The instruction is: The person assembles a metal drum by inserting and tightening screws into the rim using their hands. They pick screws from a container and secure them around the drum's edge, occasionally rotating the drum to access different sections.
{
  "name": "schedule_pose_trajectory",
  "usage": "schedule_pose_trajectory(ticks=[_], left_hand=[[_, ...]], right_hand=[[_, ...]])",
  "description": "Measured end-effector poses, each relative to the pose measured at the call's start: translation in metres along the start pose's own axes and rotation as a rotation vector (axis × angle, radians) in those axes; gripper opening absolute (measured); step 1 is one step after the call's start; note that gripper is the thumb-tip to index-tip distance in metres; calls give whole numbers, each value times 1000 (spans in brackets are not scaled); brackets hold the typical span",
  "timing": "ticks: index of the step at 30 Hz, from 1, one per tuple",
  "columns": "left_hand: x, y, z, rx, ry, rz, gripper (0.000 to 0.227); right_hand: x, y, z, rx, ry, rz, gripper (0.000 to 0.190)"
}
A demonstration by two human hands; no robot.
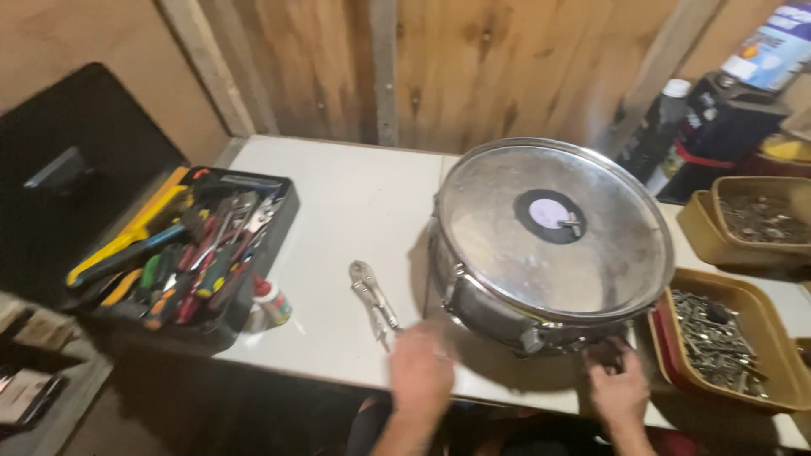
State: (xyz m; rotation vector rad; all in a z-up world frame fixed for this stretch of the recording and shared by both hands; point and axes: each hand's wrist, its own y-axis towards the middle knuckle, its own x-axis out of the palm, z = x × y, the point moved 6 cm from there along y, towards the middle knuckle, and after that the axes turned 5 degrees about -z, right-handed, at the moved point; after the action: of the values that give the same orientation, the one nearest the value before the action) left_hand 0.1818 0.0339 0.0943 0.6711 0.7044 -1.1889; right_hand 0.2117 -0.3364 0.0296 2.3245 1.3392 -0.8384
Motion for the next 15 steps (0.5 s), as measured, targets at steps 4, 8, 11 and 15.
schedule_pose_trajectory(ticks=[4, 8, 11, 15], left_hand=[[-52, 4, -45, -369, 24, -145, 29], [-42, -10, -83, 232, 213, 421, 21], [-25, 1, -111, 148, 252, 352, 17], [-12, 13, -128, 226, 288, 459, 24]], right_hand=[[-10, -6, -12, 52, 54, -15, 54], [-9, -8, -15, 156, 18, -57, 60], [4, -4, -5, 133, 104, -47, 57], [25, 14, 35, -7, 247, -52, 66]])
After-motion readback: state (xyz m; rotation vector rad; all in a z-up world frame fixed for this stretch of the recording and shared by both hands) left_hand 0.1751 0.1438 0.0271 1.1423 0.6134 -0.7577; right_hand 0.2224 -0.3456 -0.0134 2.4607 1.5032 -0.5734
